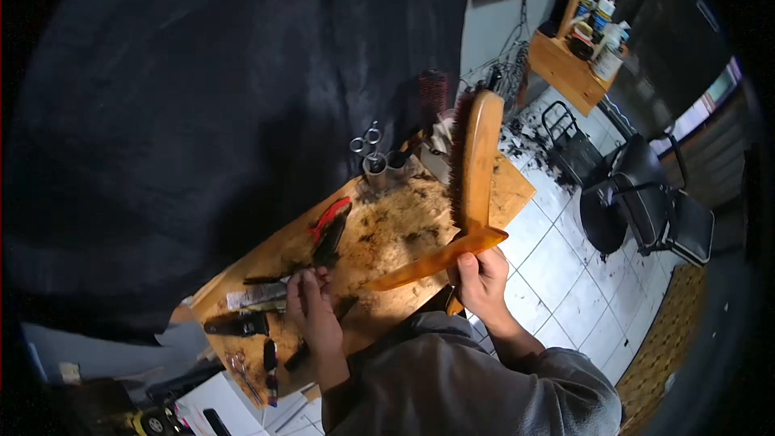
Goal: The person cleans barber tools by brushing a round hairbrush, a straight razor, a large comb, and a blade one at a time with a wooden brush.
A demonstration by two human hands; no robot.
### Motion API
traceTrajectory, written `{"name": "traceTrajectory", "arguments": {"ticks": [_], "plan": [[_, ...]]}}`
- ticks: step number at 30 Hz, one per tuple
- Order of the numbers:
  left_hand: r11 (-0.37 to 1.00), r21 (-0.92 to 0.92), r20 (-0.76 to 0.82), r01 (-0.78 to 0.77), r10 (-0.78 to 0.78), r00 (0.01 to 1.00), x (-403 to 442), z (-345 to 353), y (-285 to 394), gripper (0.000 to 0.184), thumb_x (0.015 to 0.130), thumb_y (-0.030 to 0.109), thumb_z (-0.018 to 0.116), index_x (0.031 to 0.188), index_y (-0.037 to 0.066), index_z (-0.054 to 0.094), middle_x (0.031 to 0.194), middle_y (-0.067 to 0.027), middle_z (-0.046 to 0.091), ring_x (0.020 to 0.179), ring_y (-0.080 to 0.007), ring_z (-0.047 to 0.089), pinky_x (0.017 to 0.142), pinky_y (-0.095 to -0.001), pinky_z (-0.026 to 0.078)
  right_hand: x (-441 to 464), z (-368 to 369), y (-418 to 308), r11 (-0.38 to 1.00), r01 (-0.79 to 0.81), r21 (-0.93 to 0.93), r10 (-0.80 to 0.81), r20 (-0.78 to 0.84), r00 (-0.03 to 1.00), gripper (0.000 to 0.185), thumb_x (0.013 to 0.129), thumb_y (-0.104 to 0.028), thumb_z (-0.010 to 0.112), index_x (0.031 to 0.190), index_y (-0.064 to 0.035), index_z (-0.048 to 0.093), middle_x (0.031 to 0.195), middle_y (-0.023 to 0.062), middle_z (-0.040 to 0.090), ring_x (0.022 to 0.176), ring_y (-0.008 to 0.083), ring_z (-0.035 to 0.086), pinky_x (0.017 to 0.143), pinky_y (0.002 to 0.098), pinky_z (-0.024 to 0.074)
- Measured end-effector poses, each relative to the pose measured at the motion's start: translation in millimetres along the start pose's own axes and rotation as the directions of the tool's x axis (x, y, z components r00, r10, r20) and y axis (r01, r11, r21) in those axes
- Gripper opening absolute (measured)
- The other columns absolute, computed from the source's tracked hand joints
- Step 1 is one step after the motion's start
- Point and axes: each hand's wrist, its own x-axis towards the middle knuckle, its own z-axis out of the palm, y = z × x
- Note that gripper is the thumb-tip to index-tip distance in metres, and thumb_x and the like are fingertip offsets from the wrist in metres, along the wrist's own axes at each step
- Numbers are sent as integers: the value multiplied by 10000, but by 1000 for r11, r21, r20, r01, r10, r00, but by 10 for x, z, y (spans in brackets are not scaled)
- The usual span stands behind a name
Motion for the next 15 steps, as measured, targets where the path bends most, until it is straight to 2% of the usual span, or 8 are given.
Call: {"name": "traceTrajectory", "arguments": {"ticks": [2,6,7,9,10,11,14,15], "plan": [[961,252,108,-117,93,990,-38,233,98,188,961,112,546,1117,7,544,1044,-83,610,879,-134,595,799,-257,473,83,-66,16,976,176,-125,-180,-23,983,274,978,-187,526,867,53,594,645,37,550,479,98,489,446,236,357],[913,332,380,-238,101,919,-125,612,112,201,960,60,524,1147,-14,524,1029,-91,625,889,-129,621,760,-225,477,144,-310,-5,928,232,-291,-285,-156,946,277,984,-184,512,919,68,605,678,49,570,493,84,488,441,216,365],[905,346,440,-248,77,894,-145,686,149,192,957,40,518,1134,-32,531,961,-103,652,837,-129,638,729,-227,493,188,-368,-49,914,234,-330,-311,-203,929,283,986,-188,507,945,75,604,717,58,583,502,81,488,443,212,371],[917,361,481,-172,-25,877,-142,775,165,182,965,40,500,1122,-43,542,916,-108,661,817,-130,642,717,-241,507,307,-445,-133,888,226,-400,-360,-301,883,301,990,-195,498,998,88,601,795,76,609,521,75,488,447,204,383],[919,370,498,-133,-75,864,-144,824,175,180,969,39,491,1115,-48,547,894,-110,666,807,-131,644,710,-248,514,394,-425,-175,900,241,-363,-381,-387,840,309,992,-199,495,1010,90,602,801,77,612,531,69,486,448,203,383],[919,347,534,-187,-30,845,-141,908,208,180,969,18,464,1086,-73,564,865,-123,670,847,-153,657,710,-259,528,464,-429,-220,906,247,-344,-384,-423,821,296,988,-173,498,1060,94,603,785,66,593,553,59,480,463,199,374],[815,334,687,-473,133,715,29,945,31,188,952,-8,447,1063,-82,579,951,-151,660,886,-190,668,709,-274,543,670,-431,-208,884,244,-399,-412,-416,811,276,974,-123,511,1093,106,608,809,56,570,564,54,474,486,191,356],[823,324,685,-467,136,715,15,1013,69,192,945,-16,446,1061,-81,583,995,-157,647,897,-200,668,725,-280,546,749,-411,-196,866,176,-469,-395,-424,815,276,821,48,618,1085,-4,677,878,114,576,722,175,552,645,252,425]]}}
